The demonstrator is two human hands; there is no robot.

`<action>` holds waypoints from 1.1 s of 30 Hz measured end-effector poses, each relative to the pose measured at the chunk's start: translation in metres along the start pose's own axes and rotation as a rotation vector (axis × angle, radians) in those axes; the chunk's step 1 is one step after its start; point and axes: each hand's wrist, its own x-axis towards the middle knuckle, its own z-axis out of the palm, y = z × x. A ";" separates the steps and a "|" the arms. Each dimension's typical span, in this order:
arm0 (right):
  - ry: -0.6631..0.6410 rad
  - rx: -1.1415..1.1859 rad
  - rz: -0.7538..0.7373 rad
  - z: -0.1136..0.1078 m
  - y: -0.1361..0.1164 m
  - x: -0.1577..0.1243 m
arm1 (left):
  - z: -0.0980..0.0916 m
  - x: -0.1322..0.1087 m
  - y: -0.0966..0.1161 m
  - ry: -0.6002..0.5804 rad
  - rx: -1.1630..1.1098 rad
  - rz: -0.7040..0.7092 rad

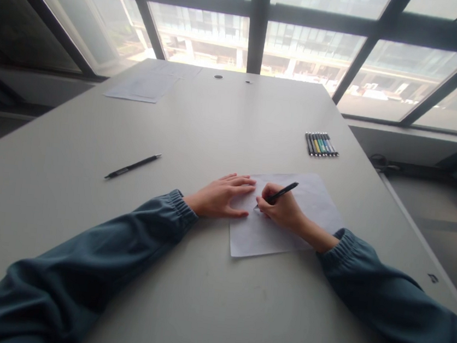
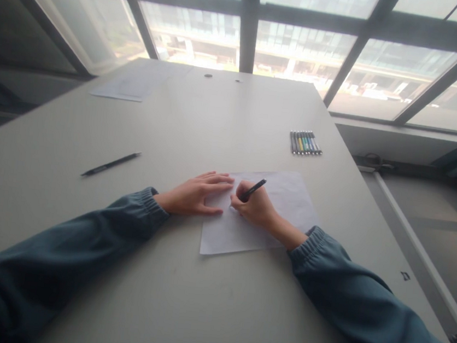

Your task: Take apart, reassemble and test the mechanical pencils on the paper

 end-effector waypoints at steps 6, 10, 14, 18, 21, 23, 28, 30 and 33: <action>-0.012 0.007 0.022 0.000 0.001 0.001 | 0.000 0.000 0.000 -0.008 0.006 -0.005; -0.005 -0.005 0.011 0.000 0.001 0.001 | -0.001 0.001 0.001 -0.009 0.008 -0.009; -0.021 0.010 0.028 0.000 0.001 0.001 | -0.001 0.001 0.001 -0.002 -0.006 -0.009; -0.016 -0.011 0.009 0.000 0.001 0.000 | -0.001 0.001 0.001 0.001 -0.011 -0.008; 0.010 0.062 0.030 0.000 0.001 0.000 | -0.001 0.000 0.001 0.007 -0.014 -0.005; 0.076 0.121 0.031 -0.001 0.000 0.000 | -0.001 0.000 0.000 0.006 -0.015 -0.001; 0.286 0.185 -0.024 -0.008 -0.004 0.002 | -0.001 0.000 0.000 0.020 -0.036 0.007; 0.304 0.262 -0.024 -0.012 -0.006 0.002 | -0.002 0.000 0.001 0.024 -0.028 0.011; 0.211 0.441 -0.008 -0.016 -0.008 0.002 | -0.002 0.000 0.002 0.107 -0.026 -0.003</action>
